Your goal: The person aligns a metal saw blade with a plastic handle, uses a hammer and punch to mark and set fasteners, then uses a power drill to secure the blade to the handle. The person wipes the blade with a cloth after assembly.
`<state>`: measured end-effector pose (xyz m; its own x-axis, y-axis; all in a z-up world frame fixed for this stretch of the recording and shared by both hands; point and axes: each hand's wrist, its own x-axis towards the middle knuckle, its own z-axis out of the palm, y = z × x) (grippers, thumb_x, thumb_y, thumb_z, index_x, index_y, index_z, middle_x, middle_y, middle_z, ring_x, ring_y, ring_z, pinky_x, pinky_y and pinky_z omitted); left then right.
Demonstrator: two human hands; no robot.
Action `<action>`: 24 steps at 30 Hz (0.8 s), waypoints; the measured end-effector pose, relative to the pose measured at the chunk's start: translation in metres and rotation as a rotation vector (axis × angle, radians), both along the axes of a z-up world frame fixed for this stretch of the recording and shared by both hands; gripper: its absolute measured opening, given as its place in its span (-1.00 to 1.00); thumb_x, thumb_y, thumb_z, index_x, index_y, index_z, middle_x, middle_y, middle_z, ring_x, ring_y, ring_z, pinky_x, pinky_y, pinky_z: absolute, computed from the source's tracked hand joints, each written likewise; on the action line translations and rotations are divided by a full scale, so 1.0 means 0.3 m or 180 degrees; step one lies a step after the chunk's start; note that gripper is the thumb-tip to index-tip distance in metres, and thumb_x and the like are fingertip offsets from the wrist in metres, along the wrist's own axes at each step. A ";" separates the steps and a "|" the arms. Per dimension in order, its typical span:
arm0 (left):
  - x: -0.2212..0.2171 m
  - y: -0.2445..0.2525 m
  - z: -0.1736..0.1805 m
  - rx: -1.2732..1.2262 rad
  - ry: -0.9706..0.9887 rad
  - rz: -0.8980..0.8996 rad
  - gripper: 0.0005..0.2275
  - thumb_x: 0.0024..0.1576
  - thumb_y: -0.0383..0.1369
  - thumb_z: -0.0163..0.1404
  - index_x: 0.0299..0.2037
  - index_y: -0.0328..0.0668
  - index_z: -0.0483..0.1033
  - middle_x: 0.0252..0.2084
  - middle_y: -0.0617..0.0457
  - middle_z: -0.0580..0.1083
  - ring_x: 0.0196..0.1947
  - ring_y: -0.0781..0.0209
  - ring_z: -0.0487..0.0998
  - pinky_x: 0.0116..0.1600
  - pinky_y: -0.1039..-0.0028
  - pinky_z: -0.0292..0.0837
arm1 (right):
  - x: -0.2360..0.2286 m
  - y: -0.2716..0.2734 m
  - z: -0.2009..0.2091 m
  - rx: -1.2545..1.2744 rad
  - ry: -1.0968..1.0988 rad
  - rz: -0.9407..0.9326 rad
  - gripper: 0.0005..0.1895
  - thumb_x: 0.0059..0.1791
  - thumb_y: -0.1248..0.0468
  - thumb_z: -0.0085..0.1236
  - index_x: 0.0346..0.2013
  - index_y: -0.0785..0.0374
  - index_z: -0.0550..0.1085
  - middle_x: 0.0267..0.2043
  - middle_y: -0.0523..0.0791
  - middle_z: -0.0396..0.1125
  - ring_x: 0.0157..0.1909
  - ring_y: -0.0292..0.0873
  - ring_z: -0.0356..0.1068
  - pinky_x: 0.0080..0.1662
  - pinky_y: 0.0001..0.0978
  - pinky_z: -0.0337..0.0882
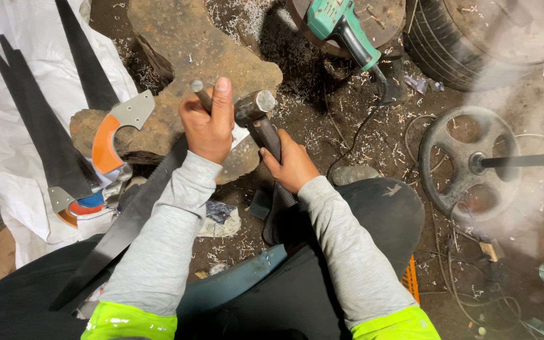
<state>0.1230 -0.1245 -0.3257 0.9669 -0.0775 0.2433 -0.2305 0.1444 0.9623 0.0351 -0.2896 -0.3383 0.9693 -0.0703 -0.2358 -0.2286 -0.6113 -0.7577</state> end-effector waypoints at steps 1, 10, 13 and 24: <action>-0.003 -0.005 -0.006 0.0043 0.0018 0.0014 -0.50 0.39 -0.15 -0.03 -0.64 -0.10 0.22 -0.67 0.25 0.18 -0.67 0.40 0.13 -0.50 0.43 -0.07 | 0.002 -0.001 0.000 0.0011 -0.0029 0.0009 -0.56 0.02 0.09 0.14 -0.02 0.37 0.31 -0.34 0.24 0.42 -0.21 0.33 0.48 -0.20 -0.01 0.42; -0.036 -0.058 -0.027 0.0421 -0.0185 0.0395 -0.54 0.32 -0.19 0.07 -0.61 -0.27 0.31 -0.67 0.20 0.21 -0.62 0.42 0.16 -0.48 0.37 -0.03 | -0.006 0.017 -0.019 -0.0036 -0.0019 -0.0224 -0.44 0.00 0.04 0.16 0.10 0.42 0.32 -0.23 0.27 0.45 -0.13 0.30 0.52 -0.10 -0.02 0.46; -0.028 -0.056 -0.023 0.0392 -0.0188 0.0496 -0.53 0.35 -0.19 0.05 -0.61 -0.24 0.27 -0.65 0.21 0.23 -0.59 0.41 0.20 -0.46 0.38 0.04 | -0.003 0.034 -0.034 -0.0032 -0.0272 -0.0338 -0.41 0.01 0.05 0.17 0.13 0.43 0.32 -0.17 0.29 0.44 -0.08 0.32 0.50 -0.05 0.00 0.45; -0.001 -0.034 -0.016 0.0056 -0.0029 0.0467 -0.52 0.40 -0.22 -0.04 -0.61 -0.21 0.21 -0.65 0.24 0.19 -0.63 0.42 0.13 -0.48 0.40 -0.06 | -0.011 0.042 -0.014 -0.0063 0.0192 -0.0290 -0.49 0.01 0.08 0.09 0.11 0.36 0.30 -0.22 0.30 0.45 -0.10 0.35 0.49 -0.03 0.04 0.44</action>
